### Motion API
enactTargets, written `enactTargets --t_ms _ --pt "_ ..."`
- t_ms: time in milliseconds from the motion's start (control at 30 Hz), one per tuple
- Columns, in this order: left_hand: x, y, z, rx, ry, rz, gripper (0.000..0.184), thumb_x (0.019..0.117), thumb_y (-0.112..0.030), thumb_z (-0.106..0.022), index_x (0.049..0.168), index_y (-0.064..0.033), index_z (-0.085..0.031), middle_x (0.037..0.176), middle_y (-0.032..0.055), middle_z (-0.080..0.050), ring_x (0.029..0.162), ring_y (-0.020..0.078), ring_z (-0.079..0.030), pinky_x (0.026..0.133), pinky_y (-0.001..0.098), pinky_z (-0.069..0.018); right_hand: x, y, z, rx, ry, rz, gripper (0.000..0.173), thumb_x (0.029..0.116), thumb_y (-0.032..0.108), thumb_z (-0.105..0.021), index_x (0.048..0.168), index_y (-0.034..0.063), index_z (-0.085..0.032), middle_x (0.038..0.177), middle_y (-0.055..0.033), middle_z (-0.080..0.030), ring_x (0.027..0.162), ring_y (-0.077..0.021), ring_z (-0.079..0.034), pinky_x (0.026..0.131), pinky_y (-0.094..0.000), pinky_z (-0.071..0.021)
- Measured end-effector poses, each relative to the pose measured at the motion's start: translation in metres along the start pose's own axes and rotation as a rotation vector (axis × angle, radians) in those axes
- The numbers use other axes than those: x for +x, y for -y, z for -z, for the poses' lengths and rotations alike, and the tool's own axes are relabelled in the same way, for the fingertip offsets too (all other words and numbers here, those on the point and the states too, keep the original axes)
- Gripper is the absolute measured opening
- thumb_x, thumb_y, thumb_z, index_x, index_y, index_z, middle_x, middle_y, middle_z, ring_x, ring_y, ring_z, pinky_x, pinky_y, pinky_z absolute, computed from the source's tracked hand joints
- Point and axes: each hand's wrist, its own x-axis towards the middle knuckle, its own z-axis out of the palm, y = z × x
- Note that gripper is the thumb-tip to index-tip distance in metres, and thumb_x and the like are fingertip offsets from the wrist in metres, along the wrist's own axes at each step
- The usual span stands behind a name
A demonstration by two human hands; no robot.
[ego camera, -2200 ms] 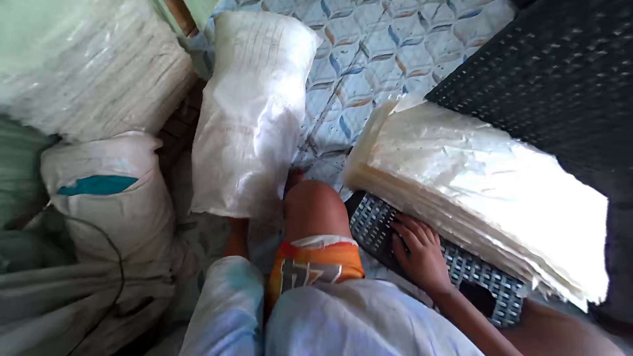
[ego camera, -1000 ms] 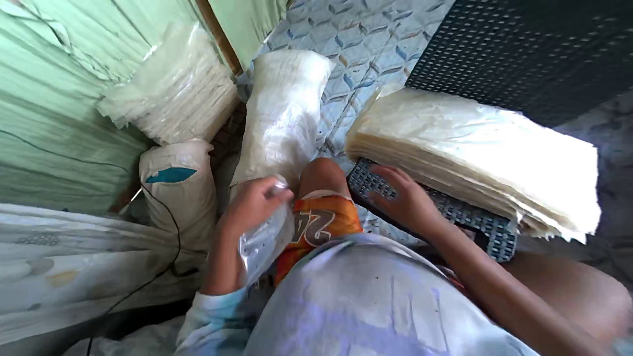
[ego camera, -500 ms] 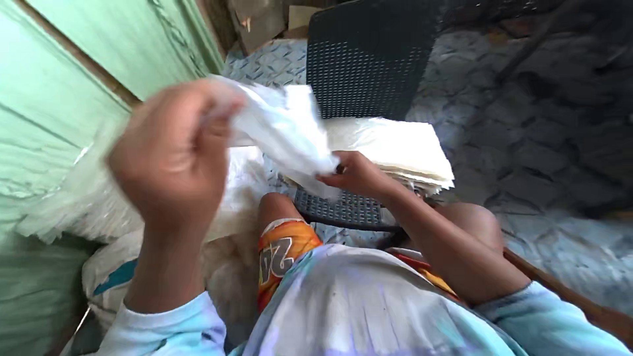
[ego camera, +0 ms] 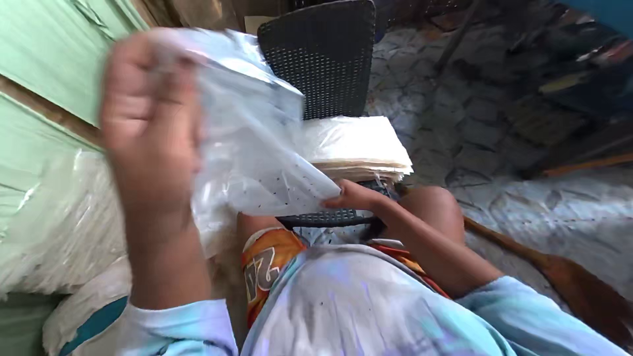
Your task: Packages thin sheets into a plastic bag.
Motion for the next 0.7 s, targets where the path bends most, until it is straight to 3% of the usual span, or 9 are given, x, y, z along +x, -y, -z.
enactTargets --t_ms 100,200,267,333,400,533,600,633,700 --pt "0.003 0.021 0.032 -0.003 -0.24 0.108 0.019 0.1095 -0.015 -0.041 0.123 -0.0198 -0.053 0.085 -0.019 -0.058 0.065 -0.0059 -0.054 0.06 0.0115 -0.0481 -0.036 -0.032 0.033 0.441 -0.443 0.071 0.023 0.0855 0.015 -0.077 0.104 0.0033 -0.07 0.091 -0.002 -0.073 0.086 -0.0093 -0.07 0.084 -0.0321 -0.0603" --pt "-0.022 0.068 0.02 -0.153 -0.286 0.418 0.028 0.1111 -0.025 -0.035 0.138 -0.0228 -0.044 0.079 -0.0176 -0.053 0.059 -0.0072 -0.051 0.055 0.0107 -0.0464 -0.049 -0.019 0.068 0.819 -0.752 0.183 0.043 0.0939 0.034 -0.07 0.13 0.017 -0.055 0.106 0.0014 -0.07 0.092 -0.0114 -0.069 0.081 -0.0351 -0.0612" --pt "-0.041 0.118 0.005 -0.073 -0.21 0.714 0.026 0.1098 -0.03 -0.044 0.133 -0.021 -0.052 0.072 -0.011 -0.053 0.049 -0.0037 -0.044 0.044 0.0141 -0.0411 -0.047 -0.015 0.098 0.543 -0.97 -0.024 0.032 0.104 0.034 -0.057 0.124 0.0088 -0.058 0.1 -0.0007 -0.065 0.083 -0.0084 -0.064 0.074 -0.0315 -0.0579" --pt "-0.053 0.174 -0.004 0.185 -0.172 0.824 0.033 0.1049 -0.029 -0.058 0.128 -0.0056 -0.063 0.091 0.0064 -0.065 0.062 0.0094 -0.05 0.057 0.0302 -0.0453 -0.042 -0.016 0.133 -0.02 -1.058 -0.192 0.04 0.1082 0.032 -0.051 0.115 -0.0042 -0.066 0.102 -0.0189 -0.067 0.09 -0.0269 -0.063 0.084 -0.0507 -0.0518" --pt "-0.053 0.207 -0.014 0.112 -0.265 0.871 0.039 0.1035 -0.034 -0.06 0.129 -0.0047 -0.061 0.102 0.0075 -0.065 0.074 0.009 -0.056 0.068 0.0307 -0.0499 -0.036 -0.006 0.157 -0.314 -1.027 -0.207 0.043 0.1092 0.031 -0.049 0.109 -0.0084 -0.066 0.103 -0.031 -0.066 0.098 -0.046 -0.065 0.088 -0.069 -0.047" --pt "-0.022 0.217 -0.021 -0.461 -0.321 0.767 0.038 0.1084 -0.043 -0.042 0.138 -0.0215 -0.053 0.1 -0.0059 -0.068 0.084 0.0018 -0.067 0.074 0.0235 -0.0584 -0.027 0.024 0.204 0.089 -0.982 -0.076 0.032 0.1065 0.03 -0.052 0.12 0.0023 -0.061 0.099 -0.0063 -0.064 0.081 -0.0122 -0.062 0.076 -0.0362 -0.0564" --pt "-0.01 0.224 -0.029 -0.326 -0.305 0.79 0.04 0.1086 -0.042 -0.044 0.139 -0.0176 -0.053 0.103 -0.0058 -0.066 0.082 -0.0011 -0.063 0.071 0.0199 -0.0551 -0.016 0.031 0.215 0.135 -1.07 -0.138 0.027 0.1071 0.027 -0.05 0.119 0.0051 -0.06 0.091 -0.0029 -0.062 0.072 -0.0094 -0.061 0.067 -0.0326 -0.057" --pt "-0.005 0.236 -0.036 -0.141 -0.306 0.82 0.043 0.1072 -0.041 -0.049 0.137 -0.0111 -0.055 0.105 0.0003 -0.063 0.079 0.0031 -0.058 0.069 0.0239 -0.0508 -0.009 0.028 0.218 0.012 -1.133 -0.22 0.029 0.1068 0.026 -0.05 0.121 0.003 -0.061 0.094 -0.0088 -0.061 0.076 -0.0156 -0.06 0.07 -0.0385 -0.054" --pt "-0.007 0.278 -0.048 0.201 -0.229 0.814 0.046 0.1061 -0.037 -0.053 0.131 0.0008 -0.058 0.106 0.0157 -0.065 0.079 0.0183 -0.059 0.072 0.0383 -0.0516 0.006 0.008 0.218 -0.251 -1.087 -0.389 0.033 0.1065 0.02 -0.048 0.128 -0.0029 -0.059 0.121 -0.0301 -0.063 0.111 -0.0447 -0.062 0.093 -0.0668 -0.0482"
